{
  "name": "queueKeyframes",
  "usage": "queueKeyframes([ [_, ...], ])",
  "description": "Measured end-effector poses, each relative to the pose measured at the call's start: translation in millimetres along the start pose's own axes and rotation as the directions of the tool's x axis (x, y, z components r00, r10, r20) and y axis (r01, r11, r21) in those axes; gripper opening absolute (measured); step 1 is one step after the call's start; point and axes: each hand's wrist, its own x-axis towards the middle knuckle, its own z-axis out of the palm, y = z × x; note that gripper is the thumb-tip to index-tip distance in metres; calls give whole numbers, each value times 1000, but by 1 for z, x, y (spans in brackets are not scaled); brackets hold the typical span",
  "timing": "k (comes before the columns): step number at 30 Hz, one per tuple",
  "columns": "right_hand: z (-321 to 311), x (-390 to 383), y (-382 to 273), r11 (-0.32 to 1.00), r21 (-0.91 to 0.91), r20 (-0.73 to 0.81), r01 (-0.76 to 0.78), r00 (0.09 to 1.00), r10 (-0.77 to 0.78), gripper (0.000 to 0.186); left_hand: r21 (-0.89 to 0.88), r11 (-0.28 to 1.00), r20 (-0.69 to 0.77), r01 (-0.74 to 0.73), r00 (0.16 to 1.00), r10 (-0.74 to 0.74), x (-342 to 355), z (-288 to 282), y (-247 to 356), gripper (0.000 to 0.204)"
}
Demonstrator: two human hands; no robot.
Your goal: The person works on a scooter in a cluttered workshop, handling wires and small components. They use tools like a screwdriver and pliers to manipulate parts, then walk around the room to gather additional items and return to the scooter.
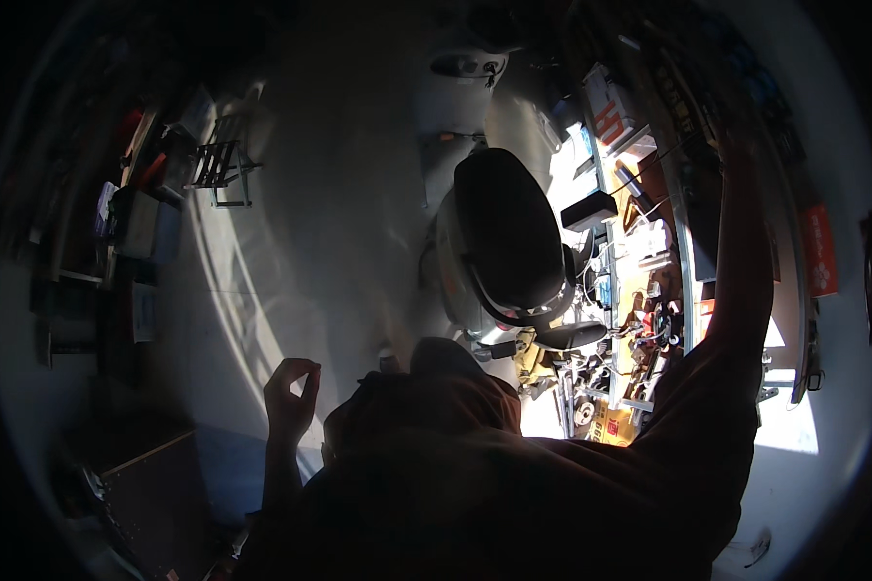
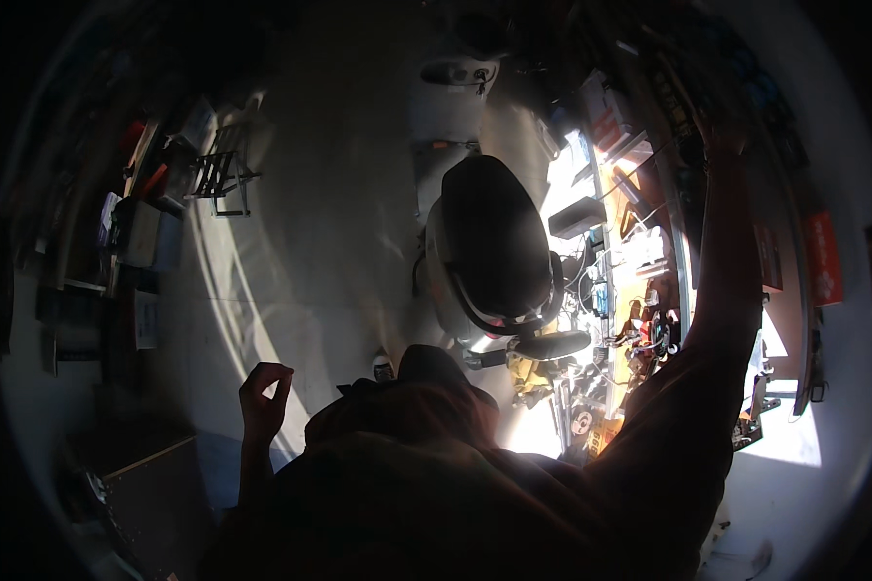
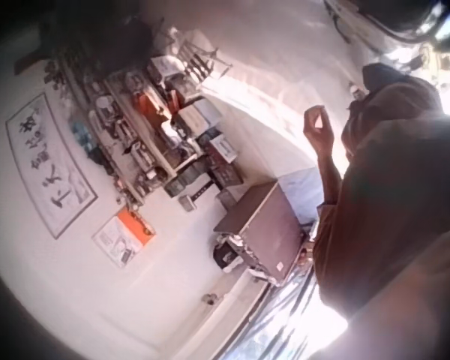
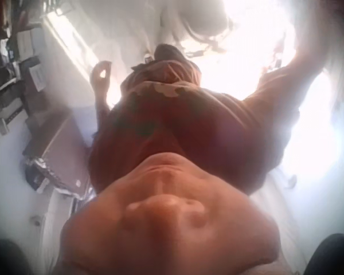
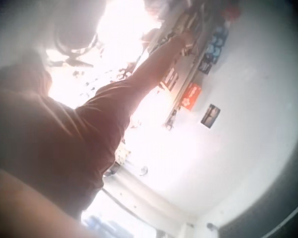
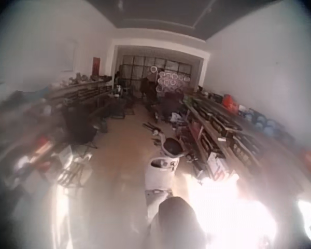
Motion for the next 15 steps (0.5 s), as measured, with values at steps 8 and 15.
queueKeyframes([
  [8, 41, 34, -134, 929, -317, 42, 190, 982, -186, 46, -318, 935, 197, 154, 976, -94, 148, 20, 0, 2],
  [15, 127, 66, -202, 740, 649, -77, 176, 983, -166, 25, -441, 804, 380, 399, 894, -236, 321, 56, 8, 5],
])
